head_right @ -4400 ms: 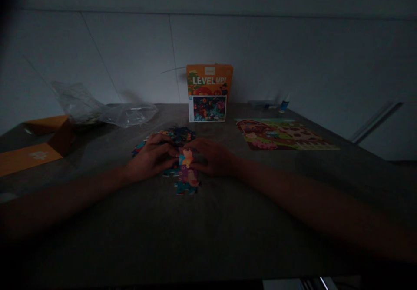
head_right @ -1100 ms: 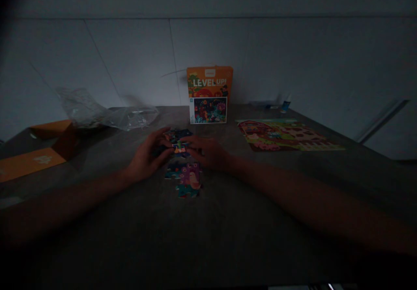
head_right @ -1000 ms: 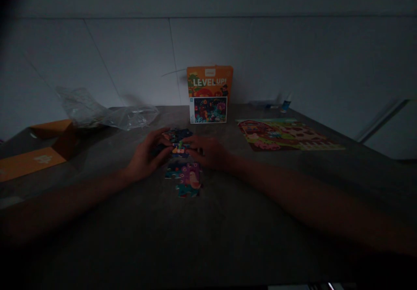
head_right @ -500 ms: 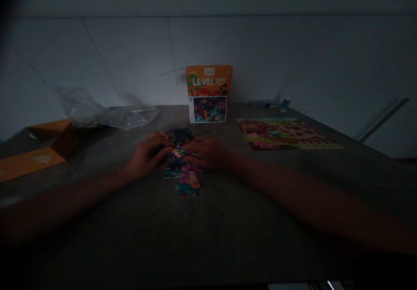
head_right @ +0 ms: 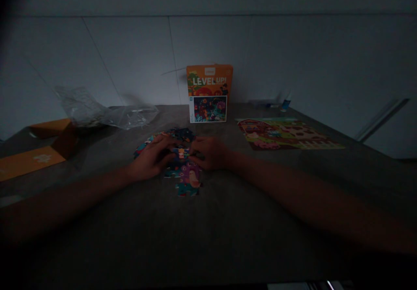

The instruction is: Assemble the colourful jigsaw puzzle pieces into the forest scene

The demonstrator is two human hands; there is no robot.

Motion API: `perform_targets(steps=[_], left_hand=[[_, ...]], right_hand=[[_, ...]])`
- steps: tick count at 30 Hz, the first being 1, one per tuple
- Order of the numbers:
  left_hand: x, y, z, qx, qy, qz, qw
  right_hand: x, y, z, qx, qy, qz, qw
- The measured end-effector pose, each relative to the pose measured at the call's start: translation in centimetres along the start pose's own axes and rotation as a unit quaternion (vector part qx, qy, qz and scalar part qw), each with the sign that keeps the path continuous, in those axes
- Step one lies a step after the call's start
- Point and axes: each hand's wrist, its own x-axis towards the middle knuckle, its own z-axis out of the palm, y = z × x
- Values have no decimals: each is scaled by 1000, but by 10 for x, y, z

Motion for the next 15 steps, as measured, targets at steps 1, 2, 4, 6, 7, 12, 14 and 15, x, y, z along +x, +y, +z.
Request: perform_targets(steps=[1,2,4,6,7,12,14,15], left_hand=[[0,-1,0,-4,5,-6,1000],[0,-1,1,-8,10,-10,1000],[0,-3,2,-11,20,-6,1000],[0,-5,3,-12,27,4,1000],[0,-6,4,-12,28,7,1000],[0,-8,4,-7,43,8,999],[0,-9,5,-3,51,2,999],[0,-9,5,-1,53,0,999]], right_hand=[[0,0,0,-2,1,-2,1000],[0,0,0,-3,-1,-2,1000],[1,-1,-1,-4,-7,2,1000],[0,0,-1,-5,-12,7,1000],[0,0,0,-6,-13,9,1000],[0,4,2,-4,-1,-11,1000],[0,4,2,-3,6,-17,1000],[0,4,2,-2,9,-20,1000]])
